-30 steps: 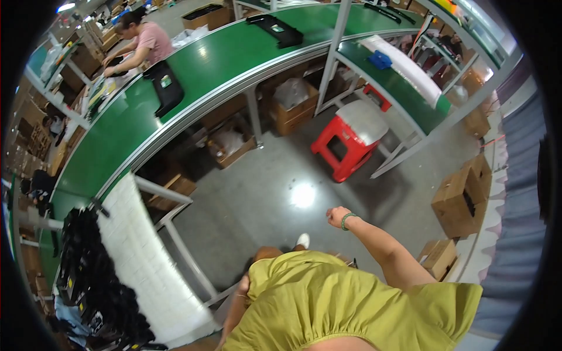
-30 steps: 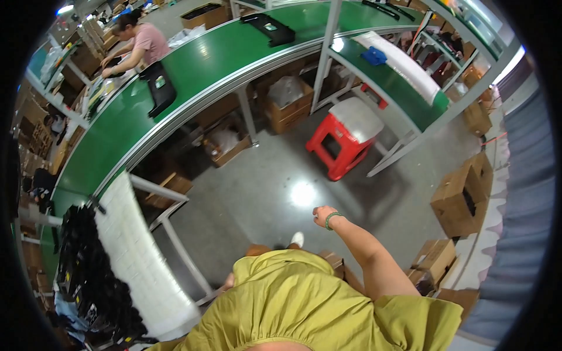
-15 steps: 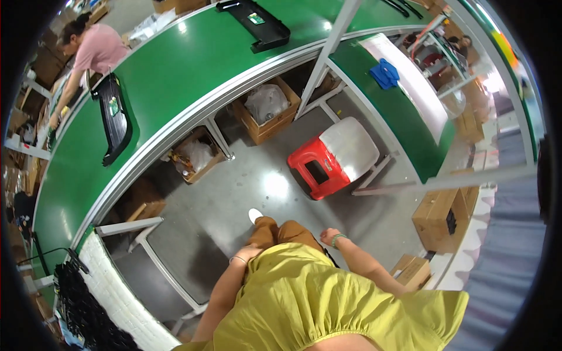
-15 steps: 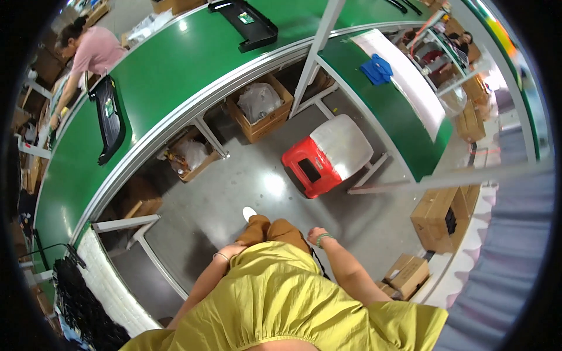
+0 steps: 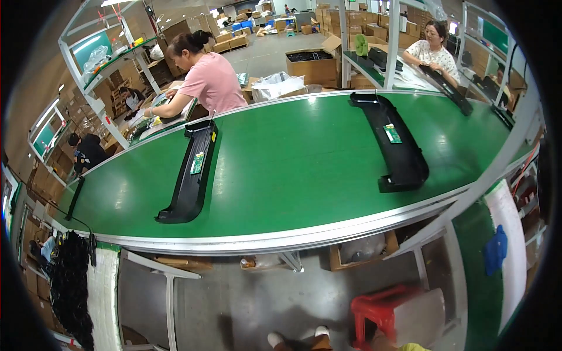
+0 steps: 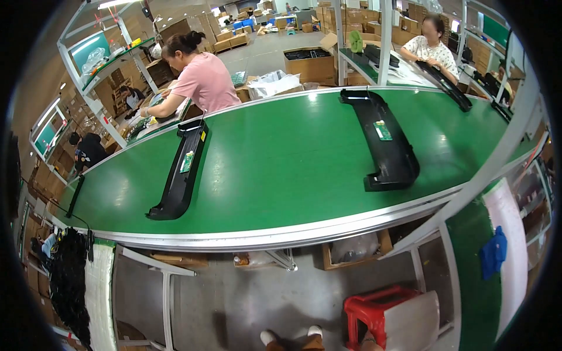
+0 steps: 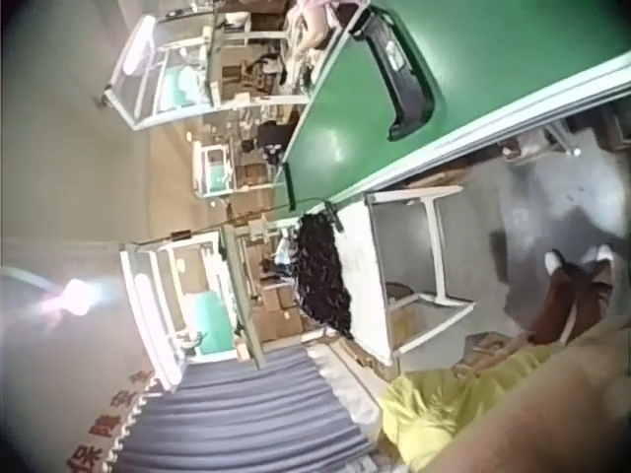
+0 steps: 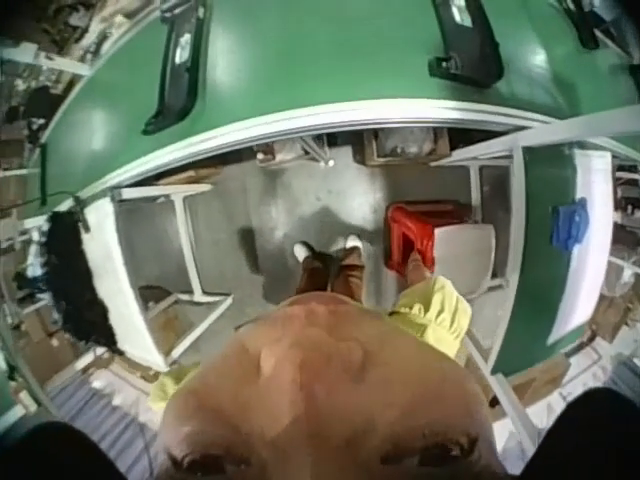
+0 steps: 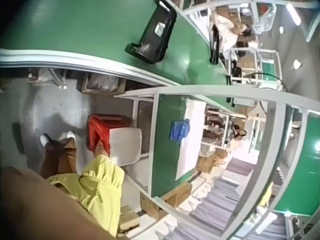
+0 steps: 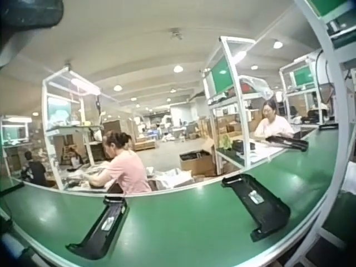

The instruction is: Moving black plastic components from a bulk bin and stacking them neatly on a workbench.

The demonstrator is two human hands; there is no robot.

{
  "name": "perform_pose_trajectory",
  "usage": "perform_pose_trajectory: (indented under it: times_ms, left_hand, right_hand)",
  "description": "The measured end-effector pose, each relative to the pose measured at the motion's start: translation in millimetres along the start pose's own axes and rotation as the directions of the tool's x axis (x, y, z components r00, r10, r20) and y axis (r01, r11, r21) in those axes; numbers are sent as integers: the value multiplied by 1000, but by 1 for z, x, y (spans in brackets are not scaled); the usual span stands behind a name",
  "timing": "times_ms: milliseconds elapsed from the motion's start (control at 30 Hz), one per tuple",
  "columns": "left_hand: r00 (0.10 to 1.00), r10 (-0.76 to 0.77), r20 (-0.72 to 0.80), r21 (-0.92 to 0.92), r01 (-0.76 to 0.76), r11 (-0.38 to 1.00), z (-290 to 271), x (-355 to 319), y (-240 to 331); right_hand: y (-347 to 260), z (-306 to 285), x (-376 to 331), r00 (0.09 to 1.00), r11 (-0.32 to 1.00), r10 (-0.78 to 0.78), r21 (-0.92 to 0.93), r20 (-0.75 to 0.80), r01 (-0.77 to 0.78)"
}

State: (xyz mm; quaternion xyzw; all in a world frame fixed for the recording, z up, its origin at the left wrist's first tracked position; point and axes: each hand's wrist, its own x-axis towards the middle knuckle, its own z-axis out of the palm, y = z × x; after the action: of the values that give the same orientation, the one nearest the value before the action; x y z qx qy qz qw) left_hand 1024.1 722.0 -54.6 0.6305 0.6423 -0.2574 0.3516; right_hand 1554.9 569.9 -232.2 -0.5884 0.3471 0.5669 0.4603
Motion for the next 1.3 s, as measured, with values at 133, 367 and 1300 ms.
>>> perform_pose_trajectory:
  times_ms: [133,367,1300]
  left_hand:
    - [988,-154,-1,-135,152,979,12,-74,-1]
    - [927,-347,-143,-329,286,900,-7,-182,-78]
    - [493,-17,-870,-60,-72,996,-137,-214,-381]
  right_hand:
    - [24,30,14,980,968,173,199,-101,-151]
    - [113,89,5,890,812,419,512,-179,-279]
    - [606,399,-224,552,-697,715,510,430,505]
